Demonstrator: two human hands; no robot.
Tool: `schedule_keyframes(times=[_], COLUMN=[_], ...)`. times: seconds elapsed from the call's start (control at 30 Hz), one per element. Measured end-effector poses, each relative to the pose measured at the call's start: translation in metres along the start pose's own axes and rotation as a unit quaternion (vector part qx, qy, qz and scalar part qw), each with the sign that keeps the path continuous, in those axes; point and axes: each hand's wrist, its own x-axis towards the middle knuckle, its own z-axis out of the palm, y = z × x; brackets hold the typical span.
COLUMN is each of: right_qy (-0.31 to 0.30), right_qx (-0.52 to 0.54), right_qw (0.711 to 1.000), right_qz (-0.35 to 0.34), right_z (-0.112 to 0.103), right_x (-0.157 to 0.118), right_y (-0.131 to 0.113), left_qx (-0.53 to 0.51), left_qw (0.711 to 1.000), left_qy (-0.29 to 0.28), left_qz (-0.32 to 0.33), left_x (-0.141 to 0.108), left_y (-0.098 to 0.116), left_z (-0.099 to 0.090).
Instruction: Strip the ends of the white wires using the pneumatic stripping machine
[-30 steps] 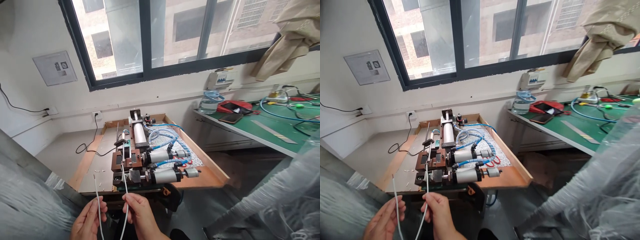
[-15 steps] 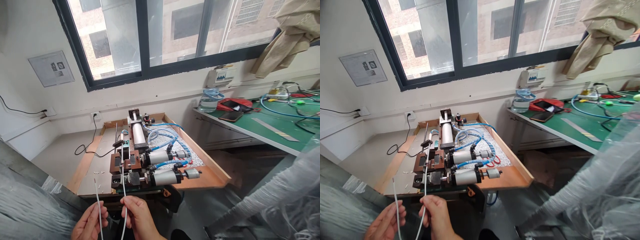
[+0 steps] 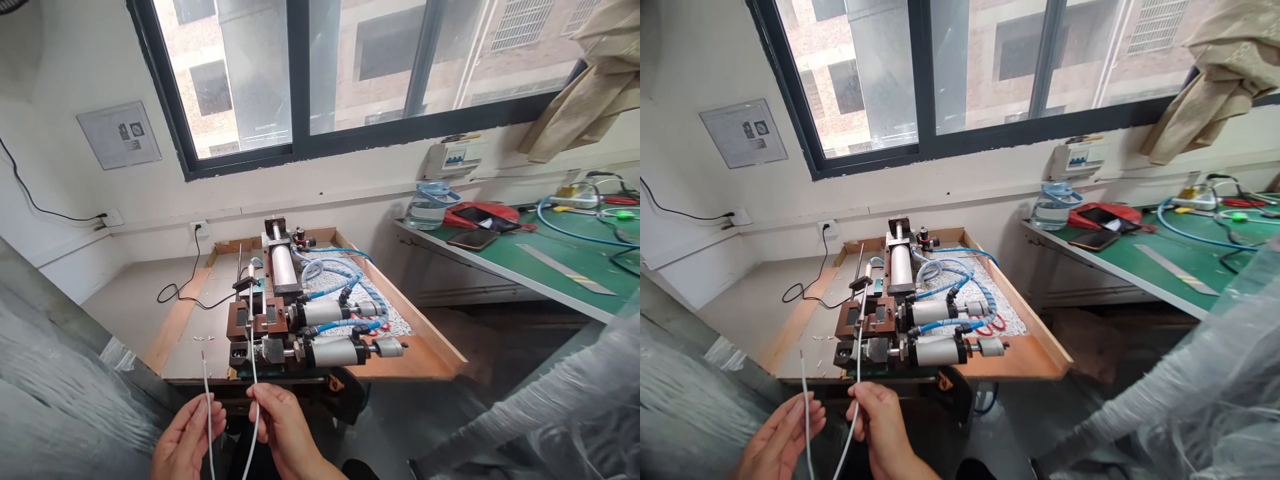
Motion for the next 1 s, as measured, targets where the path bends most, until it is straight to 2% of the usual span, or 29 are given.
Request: schedule_keyframes(times=[0.2, 0.37, 0.47, 0.57, 0.67, 0.8, 0.93, 1.0], right_qy=[-0.010, 0.004, 0.002, -0.025, -0.066, -0.120, -0.167, -0.181], right_qx=[-0.011, -0.022, -0.024, -0.028, -0.052, -0.124, -0.183, -0.205], right_qw=[1.000, 1.000, 1.000, 0.999, 0.996, 0.985, 0.967, 0.960], right_qz=[-0.001, 0.007, 0.008, 0.000, -0.004, 0.028, 0.059, 0.065], right_z=[0.001, 0.001, -0.001, -0.005, -0.011, -0.018, -0.020, -0.019], right_x=[0.000, 0.000, 0.001, -0.002, -0.011, -0.030, -0.048, -0.055], right_y=[-0.002, -0.002, -0.001, 0.001, 0.006, 0.018, 0.032, 0.037], left_qx=[-0.001, 0.004, 0.010, 0.030, 0.065, 0.098, 0.115, 0.119], left_qw=[1.000, 1.000, 1.000, 0.999, 0.997, 0.992, 0.988, 0.987], left_qy=[-0.010, 0.006, -0.009, -0.021, -0.026, -0.015, -0.059, -0.060], left_qz=[0.010, -0.016, -0.018, -0.014, 0.023, 0.072, 0.084, 0.085], left_x=[-0.004, -0.010, -0.014, -0.018, -0.021, -0.025, -0.034, -0.039], left_y=[0.001, 0.006, 0.008, 0.009, 0.007, 0.004, 0.004, 0.004], left_z=[-0.001, 0.000, 0.001, 0.000, -0.002, -0.006, -0.006, -0.006])
